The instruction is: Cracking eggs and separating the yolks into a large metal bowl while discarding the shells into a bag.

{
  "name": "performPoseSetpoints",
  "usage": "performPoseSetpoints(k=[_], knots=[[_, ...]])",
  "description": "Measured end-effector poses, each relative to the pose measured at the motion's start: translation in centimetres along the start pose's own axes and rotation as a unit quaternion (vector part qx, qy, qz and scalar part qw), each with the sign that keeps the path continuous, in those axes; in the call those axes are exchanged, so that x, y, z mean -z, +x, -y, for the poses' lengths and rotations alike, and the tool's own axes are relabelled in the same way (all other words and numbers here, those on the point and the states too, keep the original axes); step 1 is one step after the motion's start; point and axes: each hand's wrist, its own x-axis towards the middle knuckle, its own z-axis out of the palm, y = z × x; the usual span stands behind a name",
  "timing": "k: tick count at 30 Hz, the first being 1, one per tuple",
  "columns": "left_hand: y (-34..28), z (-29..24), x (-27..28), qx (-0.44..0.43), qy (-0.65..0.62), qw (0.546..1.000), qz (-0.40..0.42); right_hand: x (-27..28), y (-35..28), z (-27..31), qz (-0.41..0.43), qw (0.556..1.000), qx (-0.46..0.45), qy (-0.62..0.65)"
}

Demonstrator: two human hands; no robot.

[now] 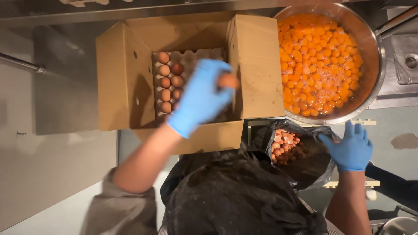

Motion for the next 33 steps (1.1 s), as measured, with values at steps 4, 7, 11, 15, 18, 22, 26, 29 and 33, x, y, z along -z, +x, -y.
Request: performPoseSetpoints(k=[4, 7, 11, 15, 18, 22, 26, 29, 33], knots=[[-0.9, -6.4, -7.1, 0.030, -0.140, 0.982, 0.126, 7.5, 1.4, 9.3, -0.154, 0.939, 0.145, 0.272], [-1.3, -7.1, -11.9, 0.011, -0.193, 0.971, 0.144, 5.6, 2.0, 12.2, -0.167, 0.921, 0.251, 0.245], [-0.1, -2.6, -9.3, -0.044, -0.098, 0.985, 0.136, -2.5, 4.4, 7.9, -0.161, 0.901, 0.070, 0.397], [3.0, 3.7, -1.9, 0.081, 0.089, 0.990, 0.072, -10.2, 4.9, 1.0, -0.073, 0.966, -0.041, 0.245], [3.9, 14.1, 0.8, 0.188, 0.231, 0.952, 0.074, -9.1, 5.0, 0.2, -0.149, 0.939, 0.020, 0.309], [4.7, 25.3, 1.3, 0.249, 0.351, 0.892, 0.141, -7.8, 7.6, 0.8, -0.151, 0.925, -0.007, 0.349], [5.3, 23.5, 1.7, 0.366, 0.333, 0.851, 0.178, -9.6, 10.3, 1.3, -0.097, 0.965, -0.040, 0.242], [4.7, 19.2, 2.1, 0.319, 0.324, 0.875, 0.166, -8.9, 11.0, 2.1, -0.061, 0.981, -0.048, 0.178], [1.3, 12.9, 6.2, 0.179, 0.255, 0.946, 0.090, -10.6, 10.0, -0.5, -0.145, 0.941, -0.077, 0.295]])
